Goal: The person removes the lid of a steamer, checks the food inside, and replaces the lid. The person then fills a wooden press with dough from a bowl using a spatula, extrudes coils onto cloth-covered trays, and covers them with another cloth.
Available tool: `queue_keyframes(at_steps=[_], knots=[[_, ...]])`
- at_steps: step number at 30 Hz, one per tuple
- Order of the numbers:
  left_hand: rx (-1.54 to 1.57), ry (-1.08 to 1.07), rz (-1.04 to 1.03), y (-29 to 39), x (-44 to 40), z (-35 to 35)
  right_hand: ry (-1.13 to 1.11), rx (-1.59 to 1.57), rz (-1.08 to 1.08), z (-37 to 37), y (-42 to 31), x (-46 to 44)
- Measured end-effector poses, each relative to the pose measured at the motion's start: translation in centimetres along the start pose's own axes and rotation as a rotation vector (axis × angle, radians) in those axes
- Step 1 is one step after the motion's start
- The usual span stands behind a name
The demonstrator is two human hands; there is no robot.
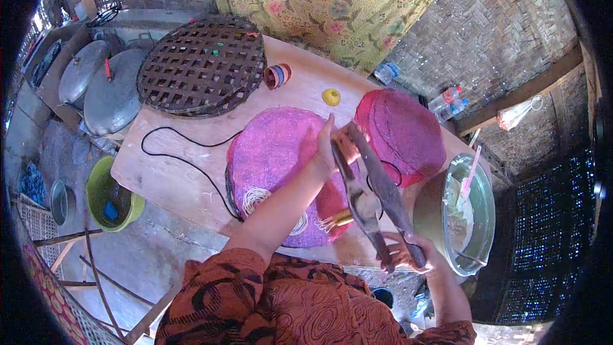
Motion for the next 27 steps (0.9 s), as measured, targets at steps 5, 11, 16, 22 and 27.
queue_keyframes(at_steps=[5, 11, 16, 22, 27], knots=[[-0.085, -0.211, -0.028, 2.2, 0.1, -5.3, 0.026, 0.064, 0.114, -2.0, -2.8, 0.0], [-0.034, -0.124, -0.050, 1.2, 2.3, -5.6, 0.006, 0.058, 0.090, -2.8, -3.0, 3.0], [-0.017, -0.138, -0.047, 0.9, 0.6, -6.2, 0.141, 0.187, 0.111, -1.9, -4.3, 3.1], [-0.110, -0.110, -0.018, 2.6, 2.4, -7.6, 0.068, 0.161, 0.151, -2.8, -2.9, 1.1], [-0.084, -0.079, -0.081, 1.0, 3.0, -5.0, 0.090, 0.118, 0.127, -0.9, -1.2, 1.7]])
Point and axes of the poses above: each hand's wrist, its own x-axis away from the middle knuckle, its own z-axis out of the back of the hand, y = z × x, the point moved 5 cm from there along -x, towards the middle knuckle, and after that the axes turned 10 degrees about y, right-handed, at the moved point
